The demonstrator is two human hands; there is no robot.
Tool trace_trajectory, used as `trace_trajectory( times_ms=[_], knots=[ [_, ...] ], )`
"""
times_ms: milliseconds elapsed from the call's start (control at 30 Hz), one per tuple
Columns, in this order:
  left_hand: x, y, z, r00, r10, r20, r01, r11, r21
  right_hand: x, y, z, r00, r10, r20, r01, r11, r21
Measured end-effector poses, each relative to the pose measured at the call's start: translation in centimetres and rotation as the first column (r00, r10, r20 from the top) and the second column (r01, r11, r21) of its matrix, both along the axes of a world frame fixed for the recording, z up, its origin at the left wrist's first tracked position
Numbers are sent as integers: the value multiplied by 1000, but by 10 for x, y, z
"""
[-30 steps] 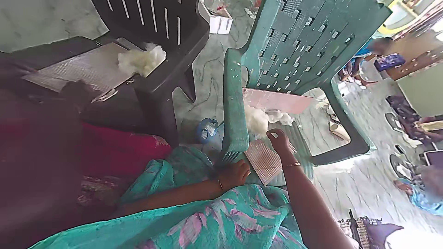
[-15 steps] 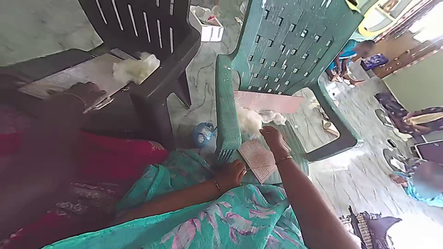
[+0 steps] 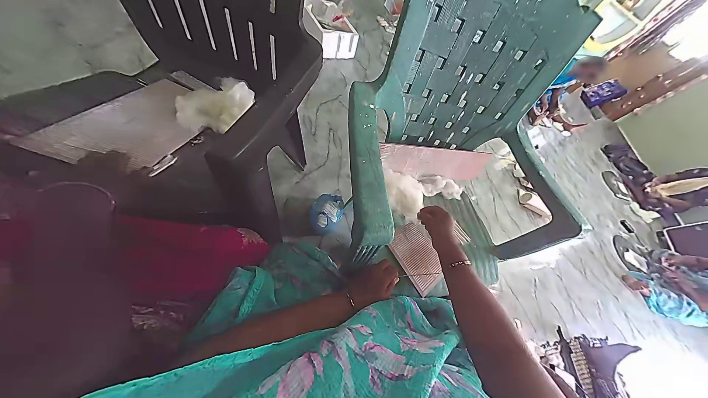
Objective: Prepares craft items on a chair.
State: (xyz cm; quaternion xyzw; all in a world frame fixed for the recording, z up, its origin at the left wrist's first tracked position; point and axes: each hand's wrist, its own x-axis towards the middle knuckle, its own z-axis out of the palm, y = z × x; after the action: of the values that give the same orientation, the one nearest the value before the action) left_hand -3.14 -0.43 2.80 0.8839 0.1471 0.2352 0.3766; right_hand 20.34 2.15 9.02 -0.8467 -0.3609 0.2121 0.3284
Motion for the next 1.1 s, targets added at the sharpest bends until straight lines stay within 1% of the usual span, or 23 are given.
trace_trajectory(
  times_ms=[67,133,167,200,267,333,400,467,533,667,733,800,867,933,1000,1100],
  knots=[
    [0,0,2,999,-3,-32,3,1000,-21,-2,-16,5,960,-23,-279,77,980,184],
    [-3,-1,6,996,-12,-86,8,999,-49,-4,-32,10,855,24,-518,173,928,329],
    [-3,-1,8,993,-7,-114,1,999,-55,-3,-39,13,805,64,-590,203,905,375],
    [-3,-1,9,991,-1,-132,-7,998,-61,-2,-45,16,775,104,-623,203,893,402],
    [-5,-2,13,987,-5,-161,-11,995,-97,-2,-55,24,764,138,-630,181,892,414],
    [-8,-2,13,992,5,-123,-21,991,-129,-4,-63,32,766,156,-623,170,886,431],
    [-13,-2,16,996,31,-79,-45,983,-178,-10,-71,38,749,191,-634,187,858,478],
    [-18,-5,22,996,76,-55,-89,947,-307,-18,-81,41,712,232,-663,219,823,524],
    [-18,-9,31,991,133,-11,-124,886,-446,-28,-92,45,681,258,-686,230,814,534],
    [-8,-12,57,959,254,122,-149,826,-544,-48,-114,48,621,310,-720,209,819,534],
    [-3,-13,75,954,272,130,-152,807,-571,-58,-125,48,604,333,-724,186,825,534],
    [3,-15,88,964,241,109,-129,790,-599,-66,-134,48,604,360,-711,163,817,553],
    [10,-18,99,978,181,101,-74,760,-646,-70,-141,52,623,383,-682,142,803,579],
    [16,-22,102,986,142,84,-44,719,-694,-69,-147,54,651,388,-653,140,784,605],
    [21,-26,103,986,149,80,-45,687,-725,-64,-152,55,688,369,-625,135,781,609],
    [23,-29,108,983,169,67,-64,667,-743,-54,-156,53,725,354,-590,110,786,608]
  ],
)
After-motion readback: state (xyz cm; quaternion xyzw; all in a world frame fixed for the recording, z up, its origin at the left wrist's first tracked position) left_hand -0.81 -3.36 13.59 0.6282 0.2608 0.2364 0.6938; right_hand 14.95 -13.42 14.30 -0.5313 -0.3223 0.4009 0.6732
